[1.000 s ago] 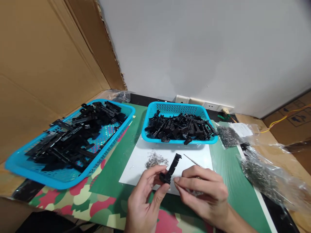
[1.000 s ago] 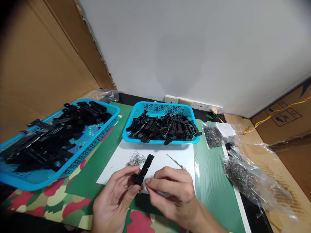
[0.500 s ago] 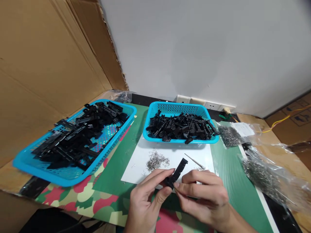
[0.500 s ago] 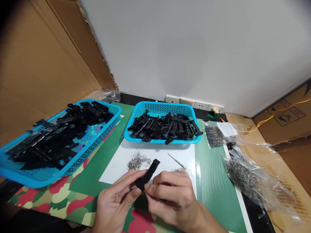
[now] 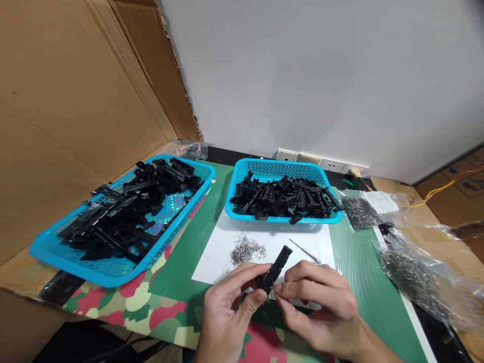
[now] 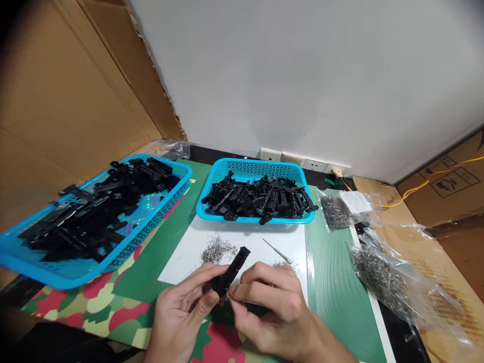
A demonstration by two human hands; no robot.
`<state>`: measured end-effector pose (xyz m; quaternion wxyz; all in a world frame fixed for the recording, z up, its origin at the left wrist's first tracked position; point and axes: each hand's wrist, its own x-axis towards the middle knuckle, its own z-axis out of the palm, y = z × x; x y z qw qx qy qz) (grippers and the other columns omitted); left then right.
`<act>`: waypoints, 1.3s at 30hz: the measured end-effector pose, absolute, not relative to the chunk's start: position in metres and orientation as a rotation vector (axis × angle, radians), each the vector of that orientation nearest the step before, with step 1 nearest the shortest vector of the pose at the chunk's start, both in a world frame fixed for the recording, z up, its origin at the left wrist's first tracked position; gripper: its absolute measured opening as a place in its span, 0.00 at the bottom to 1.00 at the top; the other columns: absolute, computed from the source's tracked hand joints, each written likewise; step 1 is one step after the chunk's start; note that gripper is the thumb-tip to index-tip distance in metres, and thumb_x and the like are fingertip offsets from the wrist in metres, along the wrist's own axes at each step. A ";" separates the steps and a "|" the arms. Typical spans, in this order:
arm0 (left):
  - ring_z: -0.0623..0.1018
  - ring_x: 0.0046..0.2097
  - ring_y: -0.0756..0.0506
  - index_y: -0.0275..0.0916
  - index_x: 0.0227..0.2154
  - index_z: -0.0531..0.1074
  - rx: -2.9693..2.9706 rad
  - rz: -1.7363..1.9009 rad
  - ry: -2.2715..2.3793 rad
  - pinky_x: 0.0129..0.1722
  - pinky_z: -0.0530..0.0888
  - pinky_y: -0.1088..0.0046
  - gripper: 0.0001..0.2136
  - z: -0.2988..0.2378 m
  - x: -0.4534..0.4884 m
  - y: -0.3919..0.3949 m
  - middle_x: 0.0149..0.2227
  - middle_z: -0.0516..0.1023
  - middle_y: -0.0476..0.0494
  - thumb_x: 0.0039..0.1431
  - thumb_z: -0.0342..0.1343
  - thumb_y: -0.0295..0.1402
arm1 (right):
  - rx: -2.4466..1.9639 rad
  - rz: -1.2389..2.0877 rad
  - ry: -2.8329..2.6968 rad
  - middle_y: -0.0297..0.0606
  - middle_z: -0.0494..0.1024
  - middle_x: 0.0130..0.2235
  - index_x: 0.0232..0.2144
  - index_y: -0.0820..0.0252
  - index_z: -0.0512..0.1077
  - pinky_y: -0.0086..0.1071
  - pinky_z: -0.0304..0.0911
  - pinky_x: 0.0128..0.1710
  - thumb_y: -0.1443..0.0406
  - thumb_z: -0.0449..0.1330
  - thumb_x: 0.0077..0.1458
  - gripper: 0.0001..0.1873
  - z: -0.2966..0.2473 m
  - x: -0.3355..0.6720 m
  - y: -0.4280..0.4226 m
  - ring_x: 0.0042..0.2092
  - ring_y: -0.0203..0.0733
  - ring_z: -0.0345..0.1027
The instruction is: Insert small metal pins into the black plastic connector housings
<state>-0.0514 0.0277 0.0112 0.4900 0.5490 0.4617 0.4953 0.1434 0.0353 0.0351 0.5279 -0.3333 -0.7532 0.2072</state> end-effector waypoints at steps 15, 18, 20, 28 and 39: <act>0.86 0.46 0.41 0.43 0.46 0.86 1.380 1.223 1.109 0.44 0.83 0.76 0.11 0.016 -0.050 0.030 0.48 0.86 0.38 0.62 0.69 0.35 | -0.808 0.445 -1.853 0.39 0.80 0.31 0.39 0.64 0.81 0.29 0.63 0.24 0.72 0.63 0.64 0.06 0.030 0.143 0.033 0.27 0.35 0.71; 0.86 0.45 0.42 0.42 0.46 0.87 1.394 1.216 1.099 0.42 0.83 0.77 0.11 0.015 -0.050 0.029 0.48 0.85 0.38 0.62 0.69 0.36 | -0.804 0.464 -1.827 0.39 0.80 0.30 0.38 0.62 0.81 0.28 0.64 0.24 0.72 0.63 0.64 0.06 0.030 0.142 0.033 0.26 0.35 0.71; 0.86 0.45 0.42 0.42 0.46 0.86 1.390 1.218 1.088 0.42 0.83 0.77 0.11 0.015 -0.049 0.029 0.47 0.85 0.38 0.62 0.68 0.36 | -0.797 0.469 -1.816 0.38 0.80 0.30 0.37 0.62 0.81 0.28 0.64 0.24 0.72 0.63 0.63 0.06 0.030 0.142 0.034 0.26 0.35 0.71; 0.86 0.45 0.42 0.43 0.47 0.86 1.430 1.181 1.097 0.43 0.82 0.78 0.11 0.017 -0.049 0.031 0.48 0.85 0.38 0.63 0.67 0.35 | -0.783 0.576 -1.828 0.38 0.78 0.29 0.32 0.63 0.80 0.26 0.61 0.24 0.73 0.63 0.63 0.07 0.029 0.141 0.036 0.26 0.33 0.68; 0.80 0.29 0.46 0.34 0.43 0.86 1.189 1.199 1.118 0.28 0.80 0.76 0.16 0.014 -0.048 0.030 0.33 0.83 0.39 0.59 0.70 0.43 | -0.829 0.472 -1.955 0.39 0.79 0.34 0.43 0.62 0.81 0.28 0.64 0.27 0.69 0.63 0.68 0.05 0.032 0.154 0.041 0.30 0.35 0.72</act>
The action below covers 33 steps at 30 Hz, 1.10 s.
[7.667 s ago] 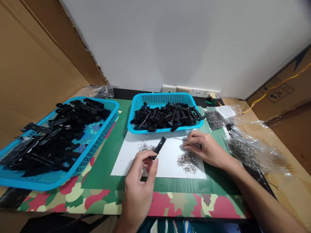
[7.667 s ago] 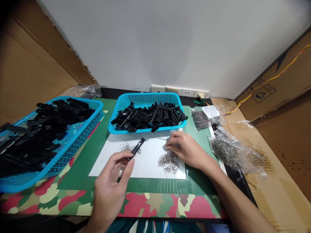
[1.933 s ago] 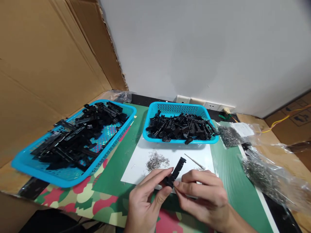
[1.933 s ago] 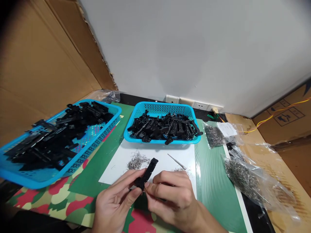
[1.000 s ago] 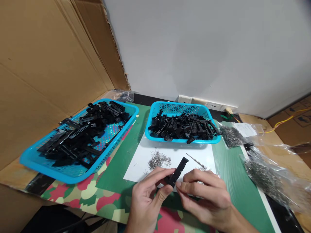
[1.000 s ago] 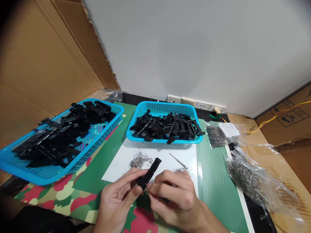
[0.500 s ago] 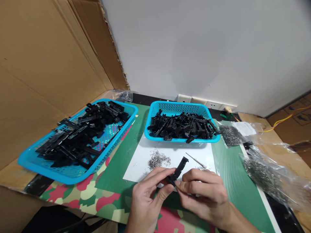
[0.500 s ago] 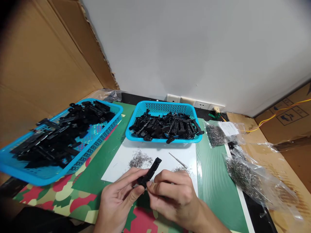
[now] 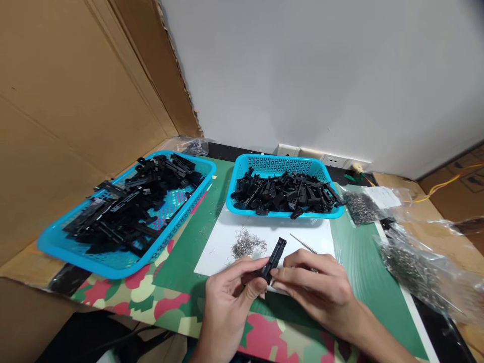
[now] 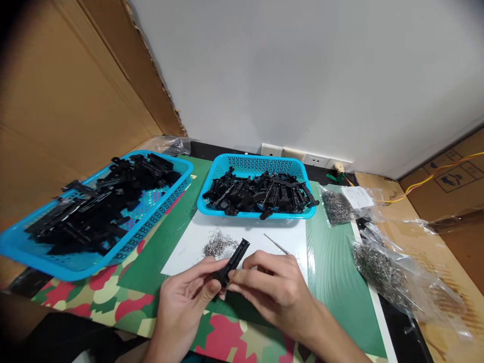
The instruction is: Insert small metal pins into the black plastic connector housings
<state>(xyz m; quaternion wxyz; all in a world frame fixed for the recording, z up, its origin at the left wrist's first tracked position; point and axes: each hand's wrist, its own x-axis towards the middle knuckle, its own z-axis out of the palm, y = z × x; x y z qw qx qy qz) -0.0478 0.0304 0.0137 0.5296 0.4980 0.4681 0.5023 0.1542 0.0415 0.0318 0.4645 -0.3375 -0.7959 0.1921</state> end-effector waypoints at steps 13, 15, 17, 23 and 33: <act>0.80 0.42 0.47 0.44 0.48 0.84 1.558 1.260 1.199 0.43 0.78 0.75 0.11 0.016 -0.043 0.029 0.49 0.79 0.41 0.62 0.69 0.36 | -0.884 0.018 -2.123 0.40 0.80 0.36 0.43 0.61 0.80 0.28 0.58 0.24 0.77 0.53 0.68 0.17 0.029 0.174 0.043 0.27 0.32 0.67; 0.80 0.45 0.45 0.45 0.47 0.83 1.668 1.260 1.225 0.45 0.79 0.74 0.12 0.016 -0.040 0.028 0.48 0.79 0.42 0.60 0.70 0.33 | -0.875 0.015 -2.103 0.40 0.80 0.35 0.42 0.60 0.80 0.27 0.59 0.24 0.77 0.54 0.67 0.16 0.027 0.175 0.045 0.28 0.32 0.67; 0.81 0.46 0.44 0.43 0.44 0.83 1.748 1.267 1.246 0.47 0.79 0.73 0.08 0.017 -0.037 0.026 0.45 0.81 0.43 0.62 0.68 0.30 | -0.875 0.032 -2.112 0.40 0.80 0.35 0.42 0.59 0.80 0.26 0.60 0.25 0.77 0.54 0.68 0.16 0.028 0.175 0.047 0.28 0.32 0.67; 0.82 0.43 0.46 0.43 0.52 0.82 1.939 1.370 1.291 0.45 0.79 0.74 0.15 0.013 -0.035 0.021 0.43 0.81 0.44 0.65 0.63 0.22 | -1.014 0.254 -2.130 0.41 0.81 0.37 0.41 0.59 0.79 0.29 0.66 0.30 0.61 0.61 0.71 0.09 0.037 0.197 0.057 0.32 0.37 0.75; 0.81 0.44 0.42 0.40 0.48 0.79 2.075 1.131 1.387 0.46 0.78 0.64 0.10 0.013 -0.032 0.026 0.41 0.82 0.42 0.67 0.60 0.25 | -1.710 0.459 -2.288 0.35 0.80 0.38 0.35 0.55 0.75 0.31 0.59 0.28 0.63 0.63 0.66 0.05 0.028 0.223 0.069 0.33 0.42 0.76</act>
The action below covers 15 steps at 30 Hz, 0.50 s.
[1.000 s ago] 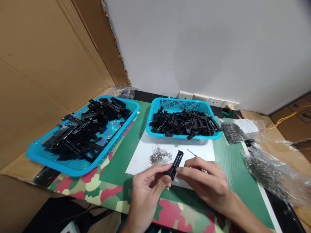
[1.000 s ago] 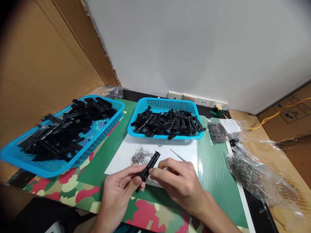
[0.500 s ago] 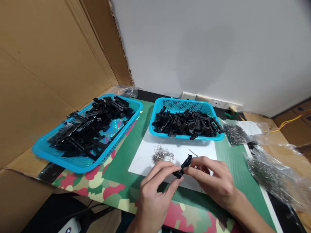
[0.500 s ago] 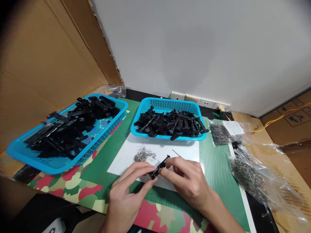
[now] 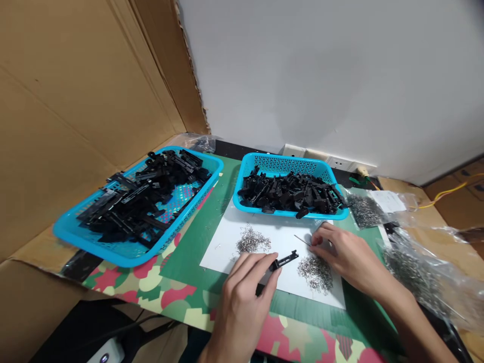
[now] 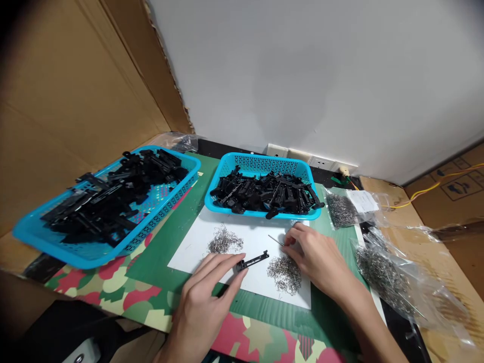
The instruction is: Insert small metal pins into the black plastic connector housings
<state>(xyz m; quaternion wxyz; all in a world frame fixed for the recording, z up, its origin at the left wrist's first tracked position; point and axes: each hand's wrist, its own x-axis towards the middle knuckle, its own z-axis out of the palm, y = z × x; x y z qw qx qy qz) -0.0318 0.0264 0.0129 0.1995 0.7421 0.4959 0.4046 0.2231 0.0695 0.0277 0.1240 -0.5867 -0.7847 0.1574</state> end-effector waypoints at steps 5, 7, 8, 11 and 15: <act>0.81 0.43 0.42 0.38 0.44 0.78 2.093 1.100 1.384 0.44 0.78 0.64 0.08 0.011 -0.032 0.028 0.40 0.83 0.42 0.65 0.61 0.22 | -1.710 0.401 -2.291 0.35 0.78 0.36 0.35 0.55 0.70 0.31 0.57 0.28 0.67 0.58 0.69 0.07 0.028 0.221 0.068 0.33 0.41 0.74; 0.81 0.43 0.42 0.38 0.43 0.79 2.092 1.101 1.360 0.43 0.78 0.65 0.08 0.009 -0.032 0.028 0.40 0.83 0.43 0.64 0.62 0.21 | -1.632 0.392 -2.266 0.35 0.78 0.36 0.37 0.55 0.69 0.30 0.57 0.28 0.67 0.56 0.70 0.06 0.031 0.221 0.066 0.32 0.40 0.72; 0.81 0.42 0.42 0.38 0.42 0.79 2.090 1.107 1.342 0.43 0.78 0.65 0.08 0.008 -0.032 0.028 0.39 0.83 0.43 0.64 0.62 0.21 | -1.571 0.418 -2.245 0.34 0.78 0.36 0.38 0.54 0.68 0.30 0.58 0.29 0.67 0.55 0.71 0.06 0.033 0.220 0.065 0.32 0.40 0.71; 0.81 0.42 0.43 0.38 0.40 0.79 2.083 1.106 1.297 0.42 0.78 0.67 0.07 0.007 -0.031 0.027 0.39 0.83 0.43 0.64 0.62 0.20 | -1.364 0.614 -2.122 0.32 0.77 0.33 0.41 0.54 0.68 0.29 0.62 0.31 0.65 0.54 0.73 0.05 0.039 0.214 0.059 0.30 0.37 0.69; 0.80 0.42 0.43 0.37 0.40 0.78 2.093 1.135 1.265 0.41 0.78 0.68 0.07 0.006 -0.030 0.025 0.38 0.82 0.43 0.64 0.62 0.19 | -1.215 0.899 -1.951 0.34 0.79 0.38 0.44 0.54 0.72 0.28 0.67 0.36 0.64 0.56 0.72 0.05 0.043 0.196 0.051 0.34 0.36 0.72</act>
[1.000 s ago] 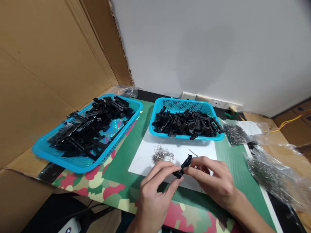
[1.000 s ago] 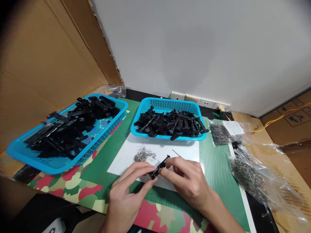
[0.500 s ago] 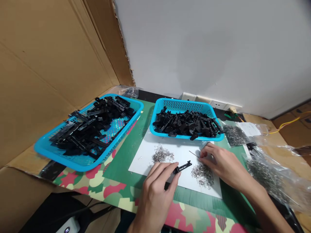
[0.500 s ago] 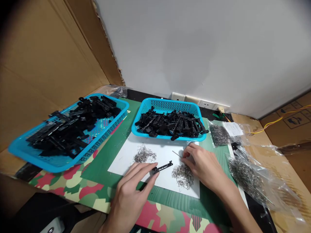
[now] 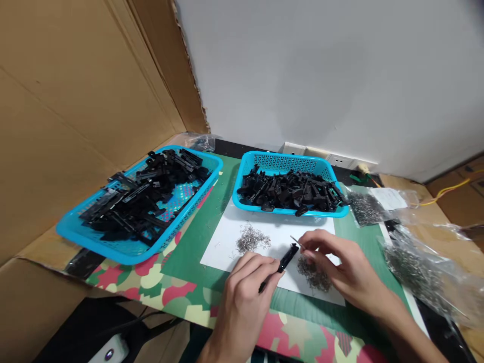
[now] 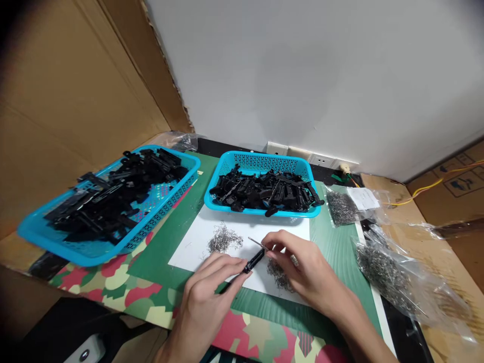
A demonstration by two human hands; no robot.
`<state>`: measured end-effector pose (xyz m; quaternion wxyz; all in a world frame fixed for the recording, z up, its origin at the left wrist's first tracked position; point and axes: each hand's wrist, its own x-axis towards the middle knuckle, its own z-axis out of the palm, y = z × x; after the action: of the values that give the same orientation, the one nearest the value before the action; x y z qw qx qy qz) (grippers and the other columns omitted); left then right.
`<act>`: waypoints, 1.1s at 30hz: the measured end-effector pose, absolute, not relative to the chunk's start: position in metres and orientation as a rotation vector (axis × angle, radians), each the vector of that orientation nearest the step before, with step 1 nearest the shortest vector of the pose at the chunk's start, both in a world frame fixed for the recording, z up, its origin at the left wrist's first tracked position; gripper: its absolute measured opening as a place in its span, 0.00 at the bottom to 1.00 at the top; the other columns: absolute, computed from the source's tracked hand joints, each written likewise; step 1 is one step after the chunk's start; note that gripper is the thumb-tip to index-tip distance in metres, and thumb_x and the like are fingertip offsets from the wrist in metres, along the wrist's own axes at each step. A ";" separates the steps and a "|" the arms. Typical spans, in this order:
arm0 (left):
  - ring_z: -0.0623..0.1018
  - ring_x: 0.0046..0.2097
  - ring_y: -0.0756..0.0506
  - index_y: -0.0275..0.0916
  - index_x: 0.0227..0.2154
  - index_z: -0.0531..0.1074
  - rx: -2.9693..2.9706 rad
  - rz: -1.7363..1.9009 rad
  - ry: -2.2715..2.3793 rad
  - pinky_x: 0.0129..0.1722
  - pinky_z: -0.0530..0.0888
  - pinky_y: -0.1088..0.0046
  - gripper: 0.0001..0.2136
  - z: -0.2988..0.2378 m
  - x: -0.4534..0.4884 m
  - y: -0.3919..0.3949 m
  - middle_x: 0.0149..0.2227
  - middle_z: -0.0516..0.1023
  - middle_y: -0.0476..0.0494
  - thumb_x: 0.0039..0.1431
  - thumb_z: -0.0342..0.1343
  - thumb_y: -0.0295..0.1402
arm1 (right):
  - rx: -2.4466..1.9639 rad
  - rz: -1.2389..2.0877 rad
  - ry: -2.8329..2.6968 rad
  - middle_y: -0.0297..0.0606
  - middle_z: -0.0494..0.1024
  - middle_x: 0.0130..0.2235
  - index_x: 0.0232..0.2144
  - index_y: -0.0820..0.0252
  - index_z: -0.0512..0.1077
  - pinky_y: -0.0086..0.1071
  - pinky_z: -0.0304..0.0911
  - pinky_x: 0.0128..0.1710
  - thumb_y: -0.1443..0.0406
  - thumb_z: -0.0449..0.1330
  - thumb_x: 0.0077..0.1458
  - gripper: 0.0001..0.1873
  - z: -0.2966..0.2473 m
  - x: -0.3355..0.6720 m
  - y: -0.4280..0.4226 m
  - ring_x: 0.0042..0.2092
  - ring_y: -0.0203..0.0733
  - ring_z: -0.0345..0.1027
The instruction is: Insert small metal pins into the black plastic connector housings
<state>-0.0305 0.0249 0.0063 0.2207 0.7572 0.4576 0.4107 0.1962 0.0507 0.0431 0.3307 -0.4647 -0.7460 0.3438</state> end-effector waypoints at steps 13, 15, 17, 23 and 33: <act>0.77 0.39 0.45 0.37 0.36 0.77 2.127 1.128 1.254 0.37 0.74 0.70 0.09 0.006 -0.029 0.024 0.36 0.78 0.45 0.65 0.59 0.17 | -1.198 1.227 -1.504 0.38 0.82 0.40 0.38 0.56 0.75 0.32 0.71 0.45 0.60 0.64 0.68 0.06 0.028 0.156 0.040 0.44 0.42 0.78; 0.76 0.39 0.45 0.37 0.36 0.77 2.122 1.130 1.248 0.37 0.74 0.70 0.09 0.007 -0.029 0.025 0.35 0.78 0.46 0.65 0.59 0.17 | -1.205 1.239 -1.474 0.38 0.83 0.39 0.37 0.57 0.76 0.32 0.72 0.43 0.60 0.65 0.67 0.07 0.026 0.154 0.041 0.43 0.42 0.79; 0.76 0.39 0.46 0.37 0.36 0.77 2.114 1.136 1.249 0.37 0.74 0.71 0.08 0.006 -0.029 0.025 0.35 0.78 0.46 0.64 0.60 0.17 | -1.215 1.238 -1.454 0.38 0.83 0.37 0.36 0.57 0.76 0.32 0.72 0.42 0.60 0.65 0.66 0.08 0.024 0.152 0.041 0.41 0.42 0.80; 0.76 0.38 0.45 0.36 0.33 0.77 2.118 1.115 1.262 0.36 0.73 0.70 0.09 0.007 -0.029 0.023 0.34 0.78 0.46 0.64 0.60 0.16 | -1.257 1.159 -1.545 0.37 0.84 0.36 0.35 0.57 0.76 0.29 0.72 0.40 0.62 0.65 0.66 0.06 0.027 0.151 0.039 0.38 0.40 0.81; 0.77 0.36 0.45 0.38 0.35 0.79 2.105 1.117 1.343 0.34 0.73 0.69 0.07 0.008 -0.028 0.023 0.32 0.79 0.47 0.65 0.61 0.20 | -1.211 0.963 -1.804 0.34 0.81 0.32 0.34 0.56 0.79 0.33 0.72 0.42 0.66 0.58 0.70 0.12 0.029 0.152 0.036 0.35 0.40 0.76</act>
<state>-0.0284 0.0225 0.0076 0.2016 0.7537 0.4810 0.3999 0.1525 0.0362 0.0285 0.3732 -0.4726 -0.7042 0.3761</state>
